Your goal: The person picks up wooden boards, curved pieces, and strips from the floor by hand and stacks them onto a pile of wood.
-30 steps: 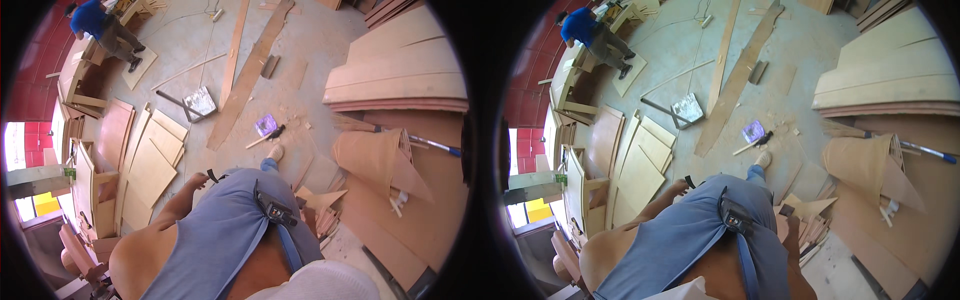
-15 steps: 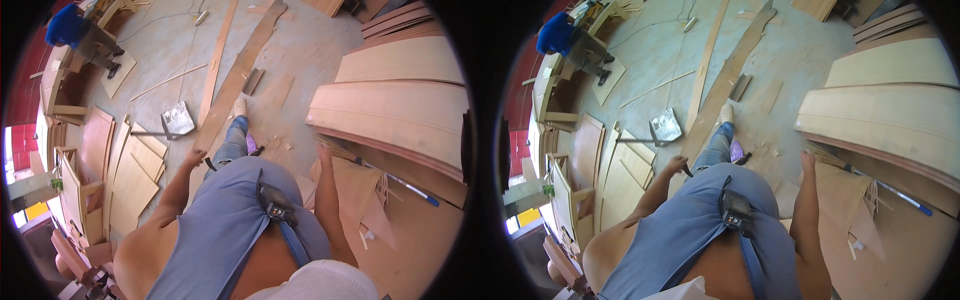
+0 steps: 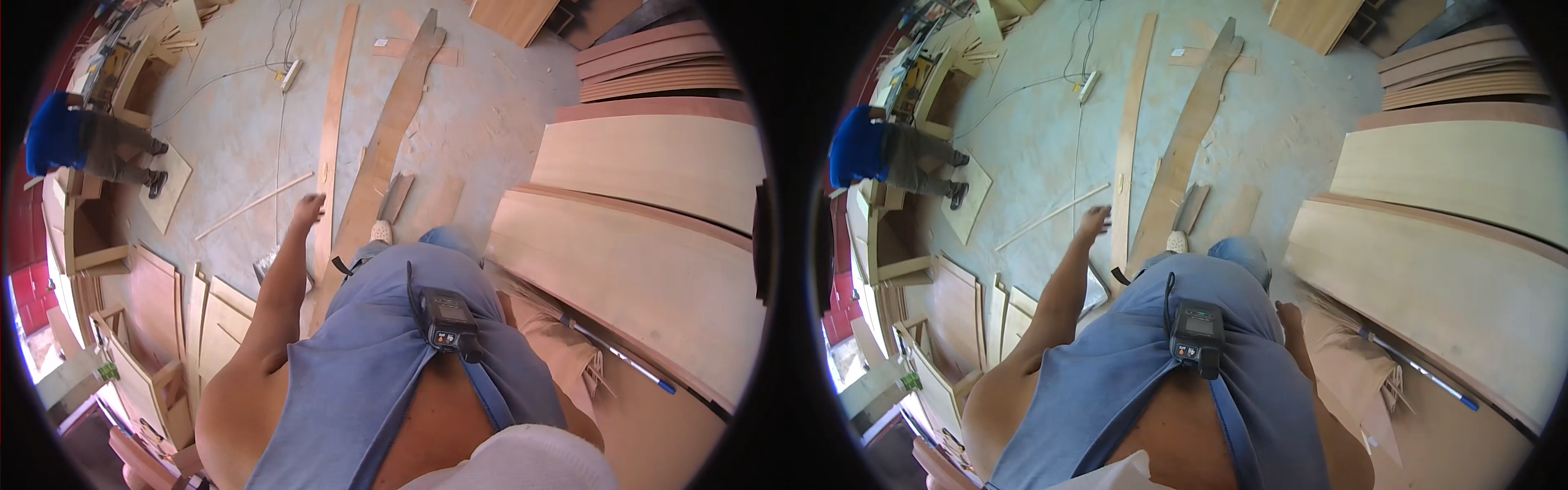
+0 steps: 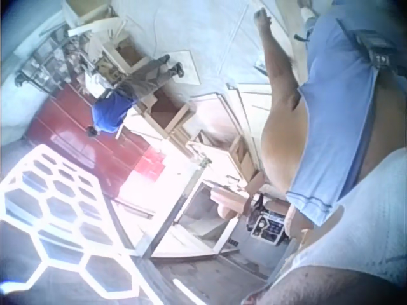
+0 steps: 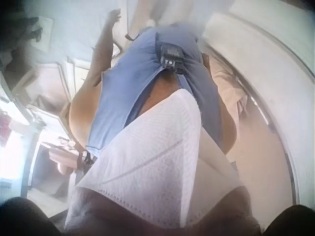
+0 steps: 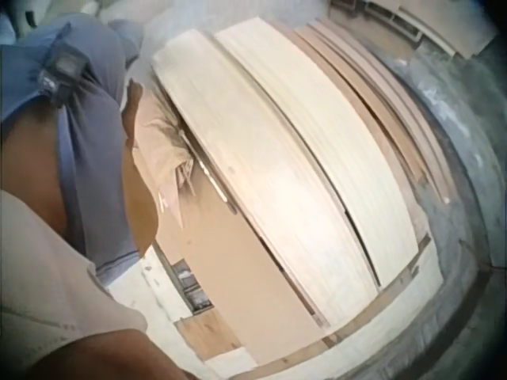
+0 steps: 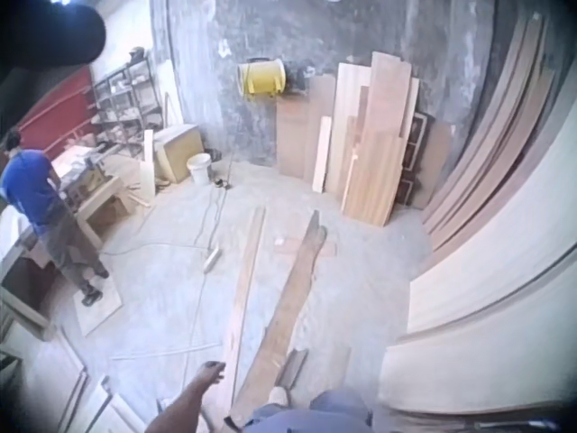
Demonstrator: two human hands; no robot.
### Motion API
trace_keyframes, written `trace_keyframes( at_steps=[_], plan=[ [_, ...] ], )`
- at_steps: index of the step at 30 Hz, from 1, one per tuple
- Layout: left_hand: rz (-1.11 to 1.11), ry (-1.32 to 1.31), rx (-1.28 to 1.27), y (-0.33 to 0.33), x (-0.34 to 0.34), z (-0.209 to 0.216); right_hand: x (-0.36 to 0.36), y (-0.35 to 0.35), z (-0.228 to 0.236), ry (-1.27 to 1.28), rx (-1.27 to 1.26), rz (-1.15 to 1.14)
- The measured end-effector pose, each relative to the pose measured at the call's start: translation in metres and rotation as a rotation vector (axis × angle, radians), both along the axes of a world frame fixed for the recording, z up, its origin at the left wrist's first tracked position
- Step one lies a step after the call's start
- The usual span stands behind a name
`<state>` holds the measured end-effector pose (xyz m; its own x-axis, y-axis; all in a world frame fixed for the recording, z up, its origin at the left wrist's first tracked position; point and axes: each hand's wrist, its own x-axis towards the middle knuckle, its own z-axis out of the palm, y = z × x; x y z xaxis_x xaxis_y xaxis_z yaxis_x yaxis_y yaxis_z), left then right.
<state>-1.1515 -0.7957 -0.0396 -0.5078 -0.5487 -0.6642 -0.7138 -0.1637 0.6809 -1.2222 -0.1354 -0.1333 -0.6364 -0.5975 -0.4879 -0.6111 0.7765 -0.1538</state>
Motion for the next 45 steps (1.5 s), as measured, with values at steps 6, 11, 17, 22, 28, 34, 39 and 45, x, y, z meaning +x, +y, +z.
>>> trace_keyframes(
  at_steps=[6,11,17,22,28,34,39,45],
  plan=[
    [-0.022,0.106,-0.050,-0.052,-0.196,0.020,-0.131,-0.093,-0.012,-0.072,-0.104,0.026],
    [-0.049,-0.059,-0.051,-0.069,-0.209,-0.032,-0.311,-0.170,-0.024,-0.267,0.019,-0.063],
    [0.174,-0.564,0.180,-0.073,-0.210,0.004,-0.597,-0.285,-0.008,-0.170,-0.123,-0.748],
    [0.131,-0.411,0.141,-0.115,-0.313,0.040,-0.801,-0.367,0.069,-0.124,-0.448,-0.767],
    [-0.008,-0.341,0.128,-0.200,-0.462,0.043,-0.856,-0.465,0.080,-0.165,-0.643,-0.831],
    [-0.300,-0.334,0.183,-0.303,-0.600,-0.023,-0.740,-0.494,0.006,-0.280,-0.315,-0.940],
    [-0.828,-0.297,0.059,-0.393,-0.723,-0.100,-0.599,-0.519,-0.008,-0.317,-0.278,-1.175],
    [-0.860,-0.362,0.005,-0.420,-0.854,-0.086,-0.544,-0.647,0.009,-0.253,-0.323,-1.094]
  ],
)
